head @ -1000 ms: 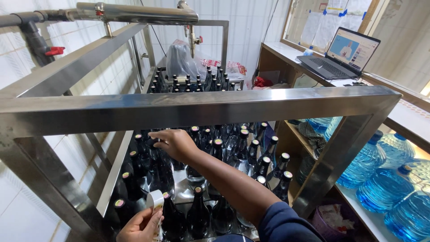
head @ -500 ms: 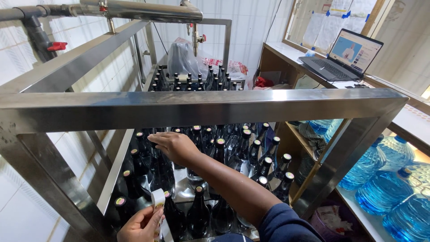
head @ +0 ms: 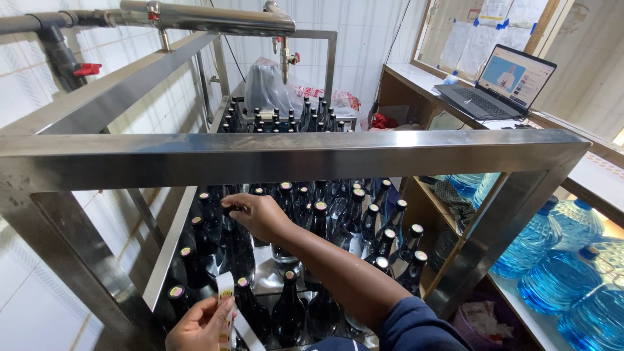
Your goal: Peeling small adhesive labels from a roll and applying them to the tops of glass bottles arranged in a crate.
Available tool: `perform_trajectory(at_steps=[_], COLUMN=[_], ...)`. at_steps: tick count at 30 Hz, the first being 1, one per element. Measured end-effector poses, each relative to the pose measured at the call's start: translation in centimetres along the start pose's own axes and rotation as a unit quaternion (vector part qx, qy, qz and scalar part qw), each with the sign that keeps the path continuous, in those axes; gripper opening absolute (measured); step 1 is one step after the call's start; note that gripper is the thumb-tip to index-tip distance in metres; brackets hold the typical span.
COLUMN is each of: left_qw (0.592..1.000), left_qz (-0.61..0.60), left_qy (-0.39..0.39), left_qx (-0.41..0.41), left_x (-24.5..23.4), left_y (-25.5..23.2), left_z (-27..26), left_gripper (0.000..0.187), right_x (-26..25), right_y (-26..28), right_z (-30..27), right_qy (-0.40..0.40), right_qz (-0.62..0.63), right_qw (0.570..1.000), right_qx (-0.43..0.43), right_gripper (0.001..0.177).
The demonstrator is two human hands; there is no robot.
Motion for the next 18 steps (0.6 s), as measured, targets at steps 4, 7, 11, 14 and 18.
perform_trajectory(at_steps=[4, 7, 11, 14, 18], left_qw=[0.99, 0.994, 0.994, 0.997, 0.99], left_qz=[-0.113, -0.105, 0.099, -0.033, -0.065], left_qy=[-0.03, -0.023, -0.049, -0.03, -0.006], left_qx=[-0.078, -0.002, -0.011, 0.055, 0.126], left_x=[-0.4, -0.5, 0.4, 1.4, 1.9], left_y=[2.4, 1.1, -3.6, -2.3, -2.1], left_z=[1.7, 1.0, -1.8, -1.3, -1.6], left_gripper=[0.022, 0.041, 0.043, 0.047, 0.038], right_x=[-0.5, 0.1, 0.9, 0.8, 0.4], right_y=[3.1, 5.7, 6.1, 5.1, 5.0], right_z=[-4.8, -10.3, -11.8, -11.8, -12.0], right_qy=[-0.075, 0.065, 0.098, 0.021, -0.007], right_qz=[-0.009, 0.007, -0.036, -0.011, 0.049], right_qw=[0.961, 0.942, 0.932, 0.937, 0.967], right_qx=[-0.265, -0.33, -0.347, -0.347, -0.25], right_gripper=[0.042, 0.024, 0.042, 0.037, 0.038])
Point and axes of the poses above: each hand's wrist, its own z-axis towards the middle knuckle, its own x-axis out of the palm, y = z × x, the point moved 2 cm from there along z, towards the middle knuckle, and after that the axes turned 1 degree about -z, right-handed, at the moved point
